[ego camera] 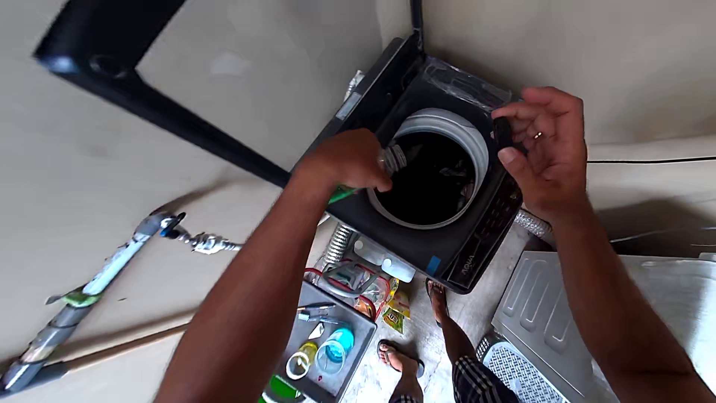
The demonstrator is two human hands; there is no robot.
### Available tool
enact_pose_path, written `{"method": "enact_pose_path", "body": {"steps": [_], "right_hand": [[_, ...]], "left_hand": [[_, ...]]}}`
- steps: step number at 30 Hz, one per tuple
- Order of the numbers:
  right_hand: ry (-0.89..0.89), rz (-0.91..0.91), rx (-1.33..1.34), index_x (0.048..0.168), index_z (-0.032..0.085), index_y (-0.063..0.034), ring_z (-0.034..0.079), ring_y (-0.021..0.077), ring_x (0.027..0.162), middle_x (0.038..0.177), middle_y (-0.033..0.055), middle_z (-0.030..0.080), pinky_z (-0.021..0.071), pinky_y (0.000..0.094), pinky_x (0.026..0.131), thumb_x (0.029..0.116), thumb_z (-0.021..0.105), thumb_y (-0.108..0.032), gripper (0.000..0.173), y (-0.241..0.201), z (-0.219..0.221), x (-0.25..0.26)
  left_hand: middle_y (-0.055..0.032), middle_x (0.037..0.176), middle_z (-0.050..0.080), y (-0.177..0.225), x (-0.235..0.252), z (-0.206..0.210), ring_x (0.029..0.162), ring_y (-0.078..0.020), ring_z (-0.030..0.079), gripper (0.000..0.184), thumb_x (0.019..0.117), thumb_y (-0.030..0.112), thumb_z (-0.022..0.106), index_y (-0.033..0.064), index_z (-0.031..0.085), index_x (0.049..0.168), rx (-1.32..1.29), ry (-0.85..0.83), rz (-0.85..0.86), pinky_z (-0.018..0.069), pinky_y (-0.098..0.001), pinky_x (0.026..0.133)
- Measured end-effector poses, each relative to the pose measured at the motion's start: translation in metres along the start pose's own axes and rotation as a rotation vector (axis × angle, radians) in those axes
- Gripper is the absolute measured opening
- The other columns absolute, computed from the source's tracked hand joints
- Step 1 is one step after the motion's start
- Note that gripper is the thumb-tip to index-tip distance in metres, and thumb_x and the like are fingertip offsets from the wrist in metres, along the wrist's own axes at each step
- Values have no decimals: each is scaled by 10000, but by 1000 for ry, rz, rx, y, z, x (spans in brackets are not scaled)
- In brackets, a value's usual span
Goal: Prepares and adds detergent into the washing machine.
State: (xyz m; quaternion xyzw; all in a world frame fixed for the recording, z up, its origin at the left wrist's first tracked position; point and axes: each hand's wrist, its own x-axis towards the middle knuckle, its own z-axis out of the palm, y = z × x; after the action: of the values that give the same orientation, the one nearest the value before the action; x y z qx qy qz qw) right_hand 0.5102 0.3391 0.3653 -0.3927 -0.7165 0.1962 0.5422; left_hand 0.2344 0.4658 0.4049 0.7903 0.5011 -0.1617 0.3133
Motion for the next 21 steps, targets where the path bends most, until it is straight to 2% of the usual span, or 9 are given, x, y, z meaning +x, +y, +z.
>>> {"method": "enact_pose_path", "body": {"steps": [4, 9, 14, 17, 21], "right_hand": [[30, 130, -30, 1452, 333, 74, 647, 217, 1088, 1296, 177, 620, 556, 363, 921, 973, 573, -137, 576, 19, -6, -24], [20, 187, -43, 1480, 314, 46, 642, 194, 1082, 1327, 149, 607, 554, 351, 910, 977, 555, -129, 584, 27, -4, -32], [10, 206, -32, 1484, 311, 44, 640, 177, 1043, 1314, 140, 614, 548, 338, 879, 973, 549, -118, 587, 32, 2, -27], [18, 192, 19, 1475, 328, 62, 663, 201, 1016, 1266, 161, 641, 567, 348, 859, 975, 565, -122, 583, 43, 11, -20], [9, 176, 52, 1480, 338, 71, 671, 208, 1003, 1252, 166, 646, 579, 352, 844, 974, 564, -93, 577, 48, 25, -4]], "left_hand": [[-169, 748, 656, 6, 33, -10, 676, -342, 651, 373, 793, 346, 874, 33, 679, 847, 177, 21, -95, 528, -615, 646], [-140, 697, 674, 4, 49, -15, 622, -312, 654, 348, 793, 346, 866, 50, 683, 788, 234, 17, -152, 530, -591, 633], [-145, 729, 673, 9, 47, -22, 656, -318, 659, 351, 800, 336, 870, 44, 677, 833, 157, 50, -122, 534, -595, 650], [-114, 685, 672, 11, 42, -23, 590, -264, 643, 315, 824, 303, 857, 47, 675, 821, 54, 76, -74, 543, -517, 606], [-106, 697, 678, 15, 38, -22, 586, -242, 655, 310, 830, 291, 855, 42, 672, 854, 0, 87, -58, 565, -487, 605]]}}
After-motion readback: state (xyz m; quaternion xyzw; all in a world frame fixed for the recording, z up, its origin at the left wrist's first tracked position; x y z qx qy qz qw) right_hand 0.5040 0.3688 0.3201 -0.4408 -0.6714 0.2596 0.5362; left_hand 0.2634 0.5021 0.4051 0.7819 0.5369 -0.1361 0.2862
